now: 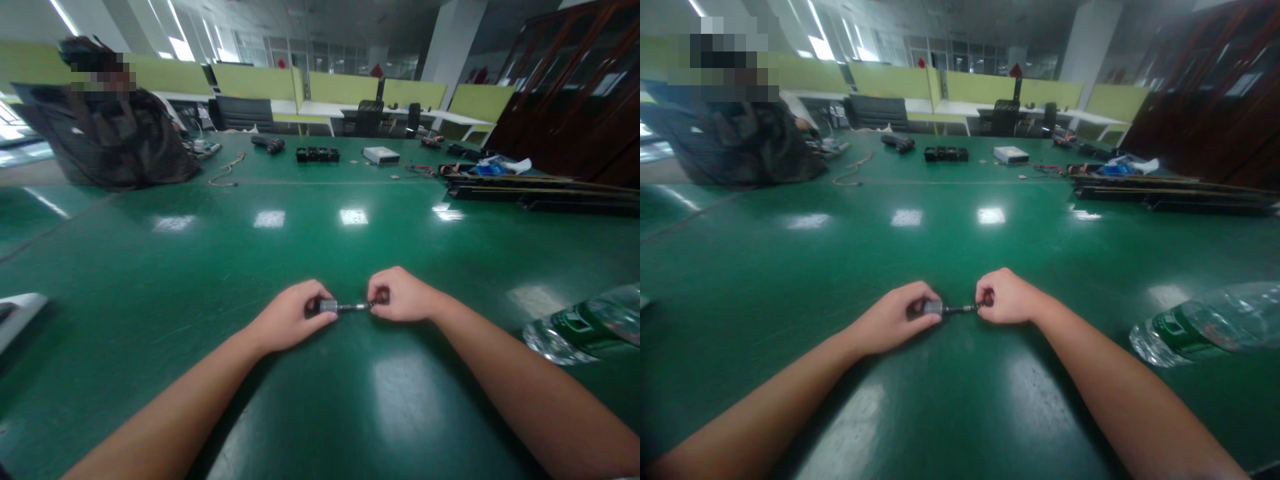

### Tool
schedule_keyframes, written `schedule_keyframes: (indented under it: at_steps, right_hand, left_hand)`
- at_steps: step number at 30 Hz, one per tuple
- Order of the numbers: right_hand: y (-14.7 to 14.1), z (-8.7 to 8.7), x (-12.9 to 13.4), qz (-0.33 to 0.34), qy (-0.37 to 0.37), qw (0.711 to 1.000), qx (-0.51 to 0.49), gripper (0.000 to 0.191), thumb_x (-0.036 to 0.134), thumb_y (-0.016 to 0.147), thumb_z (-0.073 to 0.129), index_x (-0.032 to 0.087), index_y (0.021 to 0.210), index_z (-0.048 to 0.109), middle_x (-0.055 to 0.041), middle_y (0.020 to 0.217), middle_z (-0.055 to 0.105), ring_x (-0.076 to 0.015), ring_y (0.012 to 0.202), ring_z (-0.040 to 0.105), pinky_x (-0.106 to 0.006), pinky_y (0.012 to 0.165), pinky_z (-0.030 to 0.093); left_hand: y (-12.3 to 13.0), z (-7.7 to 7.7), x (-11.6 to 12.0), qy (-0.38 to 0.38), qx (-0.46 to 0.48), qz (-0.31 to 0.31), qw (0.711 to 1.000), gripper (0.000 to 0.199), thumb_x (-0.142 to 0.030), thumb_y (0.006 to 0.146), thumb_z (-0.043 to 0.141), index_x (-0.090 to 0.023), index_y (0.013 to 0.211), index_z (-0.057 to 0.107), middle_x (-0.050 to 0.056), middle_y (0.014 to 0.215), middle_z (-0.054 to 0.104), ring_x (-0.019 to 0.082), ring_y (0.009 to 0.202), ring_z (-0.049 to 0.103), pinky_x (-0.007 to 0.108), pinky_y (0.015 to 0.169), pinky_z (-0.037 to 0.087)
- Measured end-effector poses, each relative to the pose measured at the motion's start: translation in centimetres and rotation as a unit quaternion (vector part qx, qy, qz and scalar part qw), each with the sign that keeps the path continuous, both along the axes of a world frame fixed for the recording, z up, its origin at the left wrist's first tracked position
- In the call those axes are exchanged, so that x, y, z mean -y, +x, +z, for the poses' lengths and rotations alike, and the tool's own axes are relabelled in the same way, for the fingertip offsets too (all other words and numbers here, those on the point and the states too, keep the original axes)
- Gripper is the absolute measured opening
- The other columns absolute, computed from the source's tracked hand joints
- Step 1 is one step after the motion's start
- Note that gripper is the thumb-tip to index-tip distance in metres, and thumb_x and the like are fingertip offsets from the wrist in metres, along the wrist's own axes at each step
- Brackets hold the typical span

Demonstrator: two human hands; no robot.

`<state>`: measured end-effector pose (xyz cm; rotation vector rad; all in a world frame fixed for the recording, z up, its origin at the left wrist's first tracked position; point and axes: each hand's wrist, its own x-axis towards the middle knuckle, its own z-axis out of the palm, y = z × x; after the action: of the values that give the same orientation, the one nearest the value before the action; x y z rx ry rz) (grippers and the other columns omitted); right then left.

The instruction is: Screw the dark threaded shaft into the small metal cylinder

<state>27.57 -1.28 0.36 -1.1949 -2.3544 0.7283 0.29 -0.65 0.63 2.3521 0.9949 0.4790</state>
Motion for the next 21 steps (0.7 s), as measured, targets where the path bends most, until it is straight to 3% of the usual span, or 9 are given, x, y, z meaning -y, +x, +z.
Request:
schedule_keyframes:
  at_steps: [7,12,17,21]
  right_hand:
    - [0.0,-0.1,0.0,0.0,-0.001,1.0,-0.003,0.005,0.013,0.068,0.069,0.016,0.073,0.069,0.001,0.068,0.063,-0.0106,0.06,0.057,-0.021,0.057,0.043]
    - [-1.5,-0.5,0.6,-0.005,0.017,0.999,-0.034,0.007,0.015,0.071,0.071,0.015,0.079,0.073,-0.0013,0.073,0.066,-0.0127,0.064,0.059,-0.024,0.062,0.045]
    - [-2.8,-1.3,1.1,0.011,-0.028,0.987,-0.16,0.043,0.01,0.072,0.069,0.017,0.114,0.068,-0.003,0.091,0.072,-0.0152,0.081,0.066,-0.029,0.08,0.052]
    - [-2.7,-1.5,0.9,-0.003,-0.01,0.986,-0.165,0.042,0.01,0.071,0.069,0.016,0.112,0.067,-0.0041,0.093,0.072,-0.0162,0.083,0.066,-0.03,0.081,0.052]
  left_hand:
    - [0.0,-0.1,0.0,0.002,-0.005,0.005,1.0,0.022,-0.041,0.089,0.066,-0.021,0.099,0.067,0.001,0.086,0.064,0.016,0.074,0.058,0.027,0.066,0.043]
    - [0.0,-0.1,-0.1,0.01,-0.006,0.001,1.0,0.022,-0.04,0.089,0.065,-0.02,0.098,0.066,0.001,0.085,0.063,0.016,0.073,0.058,0.027,0.065,0.042]
    - [-0.1,-0.2,-0.2,0.012,-0.001,-0.011,1.0,0.021,-0.039,0.089,0.064,-0.02,0.099,0.065,0.001,0.086,0.063,0.016,0.076,0.058,0.027,0.068,0.043]
    - [-0.1,-0.2,-0.2,0.009,-0.006,0.001,1.0,0.022,-0.039,0.089,0.064,-0.019,0.098,0.065,0.001,0.085,0.063,0.017,0.074,0.058,0.027,0.066,0.042]
